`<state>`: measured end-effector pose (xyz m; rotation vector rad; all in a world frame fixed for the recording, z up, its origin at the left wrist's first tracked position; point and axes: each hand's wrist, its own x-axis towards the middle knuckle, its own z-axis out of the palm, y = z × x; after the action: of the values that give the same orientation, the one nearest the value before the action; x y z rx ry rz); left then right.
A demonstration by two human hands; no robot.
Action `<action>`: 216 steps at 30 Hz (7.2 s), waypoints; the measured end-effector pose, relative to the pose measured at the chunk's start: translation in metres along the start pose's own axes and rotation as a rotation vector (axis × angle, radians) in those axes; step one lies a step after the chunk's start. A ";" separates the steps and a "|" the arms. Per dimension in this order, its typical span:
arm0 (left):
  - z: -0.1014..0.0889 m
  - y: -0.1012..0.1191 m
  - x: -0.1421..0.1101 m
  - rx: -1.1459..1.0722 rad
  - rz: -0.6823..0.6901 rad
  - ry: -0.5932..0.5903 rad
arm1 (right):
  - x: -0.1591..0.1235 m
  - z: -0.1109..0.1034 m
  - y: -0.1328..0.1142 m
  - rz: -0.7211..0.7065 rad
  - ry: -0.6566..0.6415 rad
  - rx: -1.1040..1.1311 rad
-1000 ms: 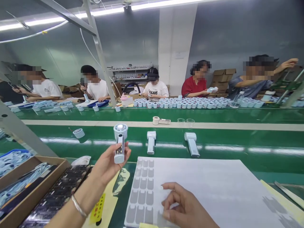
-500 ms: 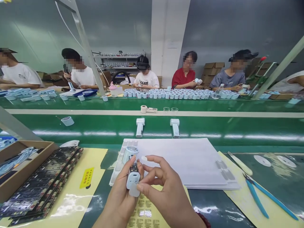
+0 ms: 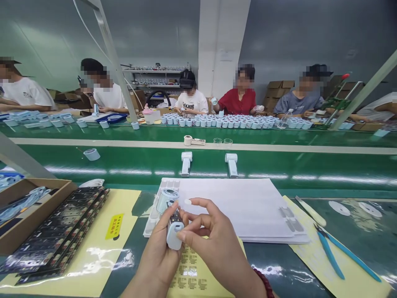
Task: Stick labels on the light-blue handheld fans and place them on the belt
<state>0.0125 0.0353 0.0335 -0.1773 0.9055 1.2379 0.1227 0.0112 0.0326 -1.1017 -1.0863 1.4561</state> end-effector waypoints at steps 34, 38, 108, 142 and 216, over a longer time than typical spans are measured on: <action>0.006 -0.002 -0.023 -0.285 -0.218 0.009 | -0.006 0.005 0.017 -0.216 0.085 -0.289; 0.006 -0.001 -0.022 -0.308 -0.278 -0.004 | -0.006 0.002 0.018 -0.195 -0.023 -0.246; -0.053 -0.003 -0.009 0.530 0.150 -0.014 | -0.023 -0.014 0.013 -0.261 -0.207 -0.375; -0.041 0.012 -0.014 0.623 0.187 -0.370 | 0.010 -0.022 0.002 -0.176 -0.119 -0.089; -0.040 0.076 0.130 1.402 1.088 -0.002 | 0.090 -0.120 0.085 -0.145 -0.022 -0.228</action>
<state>-0.0683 0.1362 -0.0542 1.6004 1.7504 1.2159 0.2147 0.1006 -0.0825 -1.1407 -1.3452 1.2559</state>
